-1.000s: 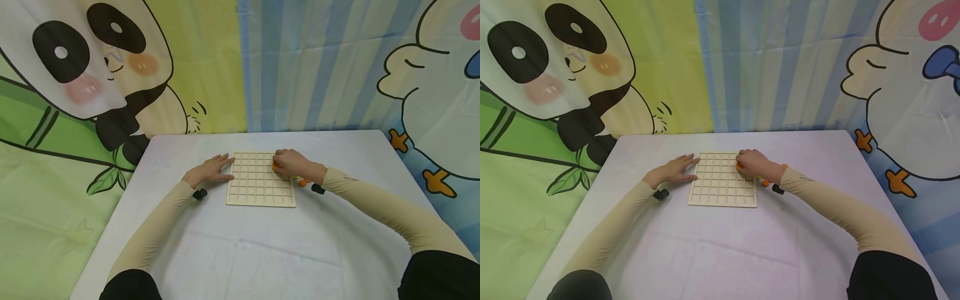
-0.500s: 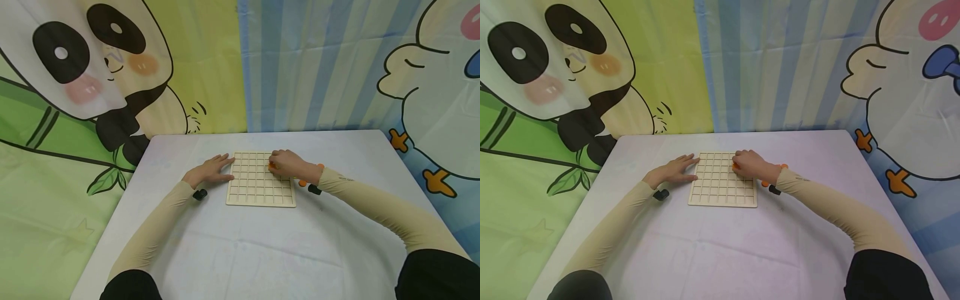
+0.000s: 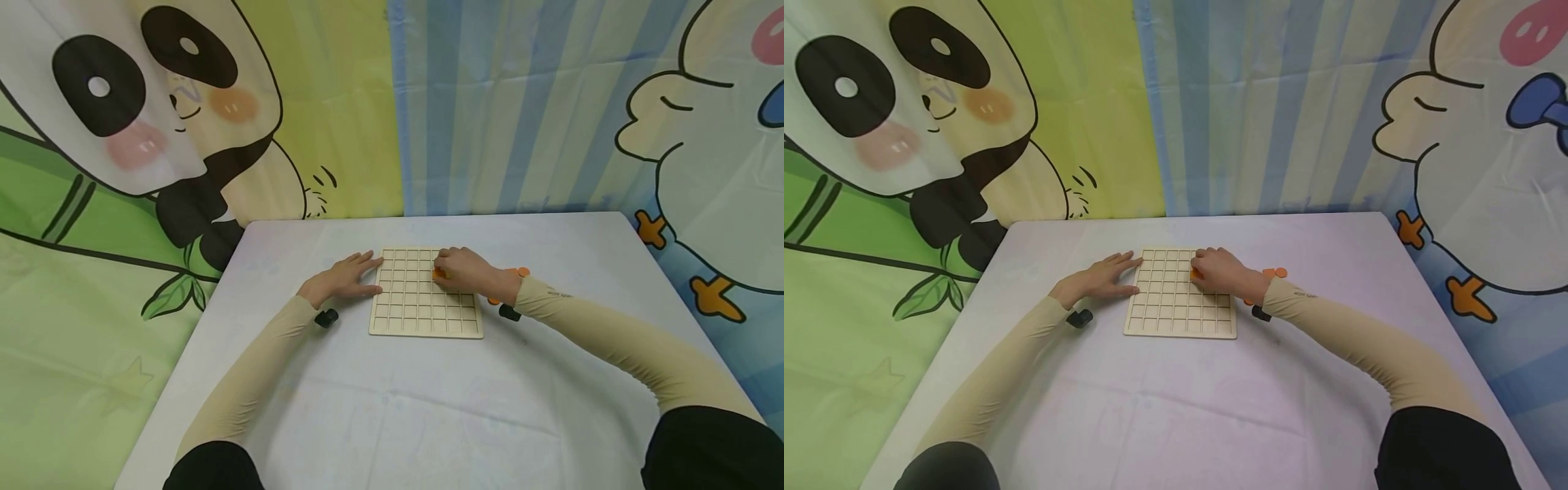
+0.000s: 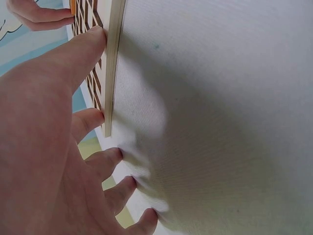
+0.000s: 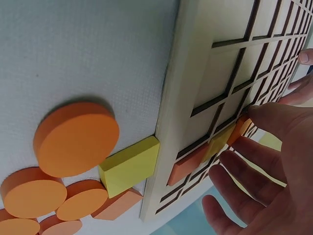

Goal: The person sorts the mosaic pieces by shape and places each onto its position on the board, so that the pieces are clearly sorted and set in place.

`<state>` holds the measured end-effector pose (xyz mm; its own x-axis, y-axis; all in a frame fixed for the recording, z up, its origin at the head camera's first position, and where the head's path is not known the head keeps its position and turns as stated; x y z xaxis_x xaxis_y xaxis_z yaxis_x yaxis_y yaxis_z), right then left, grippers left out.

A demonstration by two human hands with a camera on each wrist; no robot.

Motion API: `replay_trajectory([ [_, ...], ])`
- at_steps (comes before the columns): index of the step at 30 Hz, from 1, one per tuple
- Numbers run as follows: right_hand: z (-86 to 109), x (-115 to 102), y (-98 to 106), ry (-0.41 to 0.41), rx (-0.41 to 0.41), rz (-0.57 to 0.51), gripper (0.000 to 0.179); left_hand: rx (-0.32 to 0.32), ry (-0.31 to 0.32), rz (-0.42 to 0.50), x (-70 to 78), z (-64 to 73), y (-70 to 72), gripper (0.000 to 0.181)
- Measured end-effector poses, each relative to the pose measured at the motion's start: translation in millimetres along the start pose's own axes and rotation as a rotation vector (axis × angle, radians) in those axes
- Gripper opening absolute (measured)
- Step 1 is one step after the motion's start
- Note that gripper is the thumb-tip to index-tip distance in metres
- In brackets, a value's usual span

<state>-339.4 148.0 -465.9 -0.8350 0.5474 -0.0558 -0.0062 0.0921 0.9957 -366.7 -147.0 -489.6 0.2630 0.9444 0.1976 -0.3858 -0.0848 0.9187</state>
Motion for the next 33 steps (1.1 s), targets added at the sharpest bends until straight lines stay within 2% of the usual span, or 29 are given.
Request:
replay_trajectory([
  [22,1.3,-0.6,-0.4,0.001,0.002,-0.005,0.026,0.003,-0.002,0.003,-1.5,-0.6,-1.2,0.086],
  [33,9.6,1.3,3.0,-0.014,0.047,-0.045,0.035,0.005,-0.011,0.010,-1.8,-0.6,-2.0,0.085],
])
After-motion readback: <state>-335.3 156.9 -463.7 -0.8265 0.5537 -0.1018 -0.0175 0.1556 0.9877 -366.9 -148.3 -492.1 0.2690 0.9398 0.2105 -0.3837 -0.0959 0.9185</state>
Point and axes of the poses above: each hand's wrist, its own z-axis away from the middle knuckle, its own y-axis out of the back of the hand, x = y × z, the point moved 2 cm from there along -z, towards the middle knuckle, and after that the axes turned 14 degrees about y, right-handed, at the moved point
